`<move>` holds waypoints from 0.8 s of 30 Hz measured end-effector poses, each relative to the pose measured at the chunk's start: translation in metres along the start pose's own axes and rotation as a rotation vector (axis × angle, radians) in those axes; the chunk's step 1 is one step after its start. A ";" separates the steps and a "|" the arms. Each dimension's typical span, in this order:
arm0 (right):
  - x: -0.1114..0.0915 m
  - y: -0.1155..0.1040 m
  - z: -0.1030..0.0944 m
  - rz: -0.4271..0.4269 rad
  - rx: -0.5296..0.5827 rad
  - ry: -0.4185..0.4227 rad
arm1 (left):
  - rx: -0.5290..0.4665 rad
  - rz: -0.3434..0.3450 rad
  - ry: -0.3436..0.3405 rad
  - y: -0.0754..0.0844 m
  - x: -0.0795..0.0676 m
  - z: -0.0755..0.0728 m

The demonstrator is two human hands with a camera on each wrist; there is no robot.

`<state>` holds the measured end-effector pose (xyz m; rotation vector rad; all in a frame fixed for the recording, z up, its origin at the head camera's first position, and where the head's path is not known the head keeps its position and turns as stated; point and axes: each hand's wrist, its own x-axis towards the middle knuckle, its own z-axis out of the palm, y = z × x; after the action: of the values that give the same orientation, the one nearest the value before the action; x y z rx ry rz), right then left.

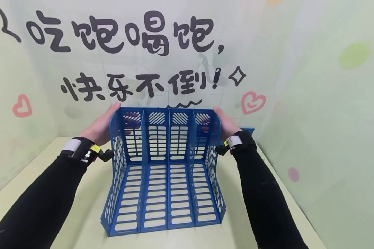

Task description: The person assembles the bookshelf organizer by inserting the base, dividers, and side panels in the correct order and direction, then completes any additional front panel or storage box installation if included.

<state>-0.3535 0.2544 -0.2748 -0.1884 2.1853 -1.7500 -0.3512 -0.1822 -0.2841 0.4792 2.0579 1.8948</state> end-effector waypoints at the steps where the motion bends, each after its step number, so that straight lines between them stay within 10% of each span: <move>1: 0.001 0.004 0.000 -0.011 0.007 -0.012 | -0.001 -0.002 -0.006 -0.003 0.000 -0.001; 6: -0.013 0.031 -0.008 -0.038 -0.010 -0.006 | 0.005 0.002 -0.020 -0.024 -0.003 -0.003; 11: -0.075 0.081 -0.006 -0.024 -0.162 0.080 | 0.135 -0.048 0.013 -0.057 -0.019 -0.003; 17: -0.151 0.118 0.025 0.018 -0.467 -0.097 | 0.242 -0.024 0.100 -0.075 -0.032 -0.014; 24: -0.158 0.134 0.045 0.052 -0.666 -0.053 | 0.264 -0.030 0.155 -0.081 -0.050 -0.023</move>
<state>-0.1770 0.2930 -0.3852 -0.3221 2.6220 -0.9187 -0.3194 -0.2311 -0.3634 0.3684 2.4179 1.6983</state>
